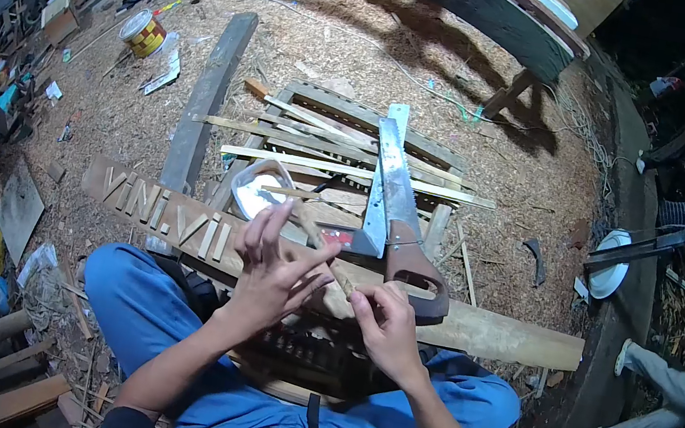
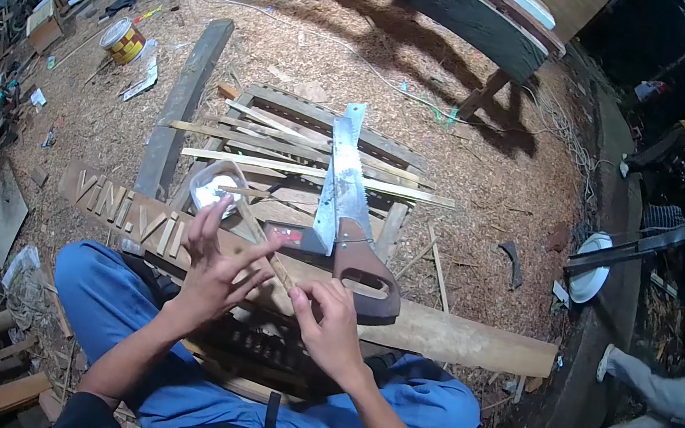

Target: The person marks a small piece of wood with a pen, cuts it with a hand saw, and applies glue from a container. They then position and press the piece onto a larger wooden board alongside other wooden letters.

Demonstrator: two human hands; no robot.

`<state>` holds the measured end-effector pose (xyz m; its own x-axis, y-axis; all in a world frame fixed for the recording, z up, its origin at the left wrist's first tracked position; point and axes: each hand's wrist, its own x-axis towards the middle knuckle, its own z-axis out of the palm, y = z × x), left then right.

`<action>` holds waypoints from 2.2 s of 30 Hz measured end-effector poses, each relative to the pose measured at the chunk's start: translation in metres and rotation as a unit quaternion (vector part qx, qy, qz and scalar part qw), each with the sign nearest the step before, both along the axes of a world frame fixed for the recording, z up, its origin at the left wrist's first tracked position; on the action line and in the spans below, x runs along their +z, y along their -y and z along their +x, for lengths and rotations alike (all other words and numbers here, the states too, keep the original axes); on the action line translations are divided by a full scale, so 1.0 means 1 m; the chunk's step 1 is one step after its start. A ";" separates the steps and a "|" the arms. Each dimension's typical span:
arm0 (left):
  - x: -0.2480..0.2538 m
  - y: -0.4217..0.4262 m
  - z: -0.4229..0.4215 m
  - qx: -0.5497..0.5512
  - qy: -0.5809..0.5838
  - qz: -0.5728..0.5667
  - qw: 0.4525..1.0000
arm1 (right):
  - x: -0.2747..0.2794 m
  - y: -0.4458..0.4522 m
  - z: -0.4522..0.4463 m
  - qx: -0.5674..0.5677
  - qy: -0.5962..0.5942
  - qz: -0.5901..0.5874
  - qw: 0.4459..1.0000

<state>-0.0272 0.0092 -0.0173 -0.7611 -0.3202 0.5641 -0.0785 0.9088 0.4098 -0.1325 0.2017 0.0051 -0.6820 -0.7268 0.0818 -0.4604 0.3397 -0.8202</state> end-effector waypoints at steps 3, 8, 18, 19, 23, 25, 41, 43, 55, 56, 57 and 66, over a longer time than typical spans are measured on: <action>0.000 0.003 -0.002 -0.090 0.056 -0.049 0.993 | -0.003 -0.013 -0.003 0.010 -0.032 0.004 0.999; -0.013 0.014 -0.019 -0.231 0.061 0.032 0.970 | -0.005 -0.024 -0.025 0.001 -0.209 0.005 0.978; -0.014 0.032 -0.018 -0.208 0.049 0.071 0.974 | -0.028 -0.026 -0.029 -0.037 -0.278 0.124 0.952; -0.013 0.032 -0.016 -0.202 0.046 0.075 0.976 | -0.028 -0.024 -0.028 -0.047 -0.293 0.126 0.947; -0.010 0.028 -0.013 -0.223 0.050 0.100 0.968 | -0.012 -0.019 -0.027 -0.030 -0.309 0.121 0.943; -0.013 0.025 -0.014 -0.233 0.058 0.095 0.966 | -0.015 -0.021 -0.025 -0.036 -0.328 0.063 0.942; -0.053 -0.071 -0.108 -0.339 0.032 0.028 0.940 | -0.017 -0.088 0.083 -0.400 0.151 -0.290 0.856; -0.050 -0.075 -0.099 -0.329 0.061 0.072 0.940 | -0.014 -0.087 0.089 -0.408 0.174 -0.294 0.847; -0.046 -0.097 -0.071 -0.314 0.051 0.040 0.947 | -0.034 -0.084 0.097 -0.399 0.166 -0.284 0.856; -0.043 -0.095 -0.071 -0.314 0.052 0.041 0.947 | -0.033 -0.084 0.098 -0.396 0.167 -0.283 0.857; -0.040 -0.091 -0.071 -0.324 0.075 0.013 0.943 | -0.036 -0.084 0.098 -0.396 0.168 -0.282 0.857; -0.048 -0.081 -0.075 -0.332 0.092 -0.078 0.936 | -0.023 -0.070 0.108 -0.358 0.010 -0.073 0.931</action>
